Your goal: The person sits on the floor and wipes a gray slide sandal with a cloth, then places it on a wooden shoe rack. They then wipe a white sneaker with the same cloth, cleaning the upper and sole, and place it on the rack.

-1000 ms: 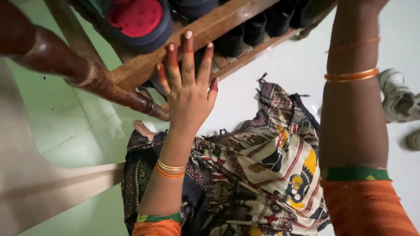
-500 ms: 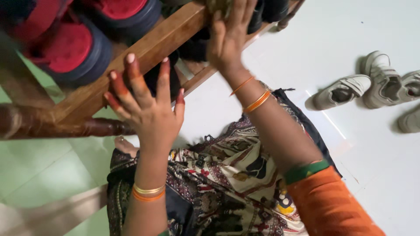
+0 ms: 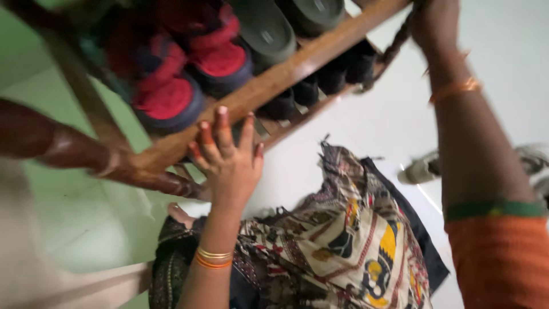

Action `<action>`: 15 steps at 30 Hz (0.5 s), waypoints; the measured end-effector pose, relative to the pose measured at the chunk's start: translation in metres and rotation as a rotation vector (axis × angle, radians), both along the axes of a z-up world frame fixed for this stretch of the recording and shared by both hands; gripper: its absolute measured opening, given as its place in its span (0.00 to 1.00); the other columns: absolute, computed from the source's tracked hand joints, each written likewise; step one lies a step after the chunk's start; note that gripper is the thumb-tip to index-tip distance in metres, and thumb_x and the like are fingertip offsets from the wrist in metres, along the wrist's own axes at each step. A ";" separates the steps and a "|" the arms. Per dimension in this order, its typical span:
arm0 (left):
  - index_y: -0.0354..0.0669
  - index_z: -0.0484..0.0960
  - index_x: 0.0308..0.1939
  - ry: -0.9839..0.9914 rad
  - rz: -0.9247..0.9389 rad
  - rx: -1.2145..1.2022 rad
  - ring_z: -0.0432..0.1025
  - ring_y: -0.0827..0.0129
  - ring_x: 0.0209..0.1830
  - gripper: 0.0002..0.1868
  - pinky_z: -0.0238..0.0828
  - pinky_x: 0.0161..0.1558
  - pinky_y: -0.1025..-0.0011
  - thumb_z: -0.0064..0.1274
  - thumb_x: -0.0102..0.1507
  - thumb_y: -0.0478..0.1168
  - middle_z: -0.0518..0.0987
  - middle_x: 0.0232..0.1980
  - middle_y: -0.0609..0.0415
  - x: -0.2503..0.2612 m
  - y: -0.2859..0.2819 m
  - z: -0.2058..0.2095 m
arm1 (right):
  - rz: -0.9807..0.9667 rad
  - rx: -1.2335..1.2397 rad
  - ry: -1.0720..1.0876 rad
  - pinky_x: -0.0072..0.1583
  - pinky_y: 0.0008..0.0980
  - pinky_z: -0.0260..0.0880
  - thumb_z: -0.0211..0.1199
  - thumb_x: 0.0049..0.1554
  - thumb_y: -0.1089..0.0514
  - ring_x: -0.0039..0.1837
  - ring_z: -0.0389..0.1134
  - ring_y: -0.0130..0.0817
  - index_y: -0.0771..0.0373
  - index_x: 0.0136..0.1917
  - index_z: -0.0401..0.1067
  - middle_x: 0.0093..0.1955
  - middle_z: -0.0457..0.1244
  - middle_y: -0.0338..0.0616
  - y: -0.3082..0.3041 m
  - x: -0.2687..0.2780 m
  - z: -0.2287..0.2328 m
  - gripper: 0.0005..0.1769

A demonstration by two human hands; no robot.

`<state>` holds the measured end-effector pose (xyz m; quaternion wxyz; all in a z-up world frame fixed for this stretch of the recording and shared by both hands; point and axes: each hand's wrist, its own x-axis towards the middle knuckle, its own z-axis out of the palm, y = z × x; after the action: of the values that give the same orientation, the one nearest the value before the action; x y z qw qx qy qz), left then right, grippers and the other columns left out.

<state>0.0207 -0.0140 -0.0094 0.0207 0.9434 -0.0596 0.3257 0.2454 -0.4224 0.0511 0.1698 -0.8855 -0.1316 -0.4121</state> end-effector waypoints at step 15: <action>0.53 0.77 0.67 -0.244 -0.284 -0.442 0.54 0.51 0.78 0.25 0.43 0.79 0.47 0.57 0.65 0.48 0.61 0.78 0.49 -0.057 0.046 0.043 | 0.314 0.137 0.068 0.57 0.48 0.70 0.59 0.65 0.67 0.55 0.67 0.59 0.66 0.66 0.58 0.57 0.60 0.62 0.214 -0.139 0.011 0.18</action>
<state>-0.0363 0.0320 0.0336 0.2638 0.8522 -0.1205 0.4355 0.1065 -0.2087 0.0619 0.2964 -0.8539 -0.2340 -0.3581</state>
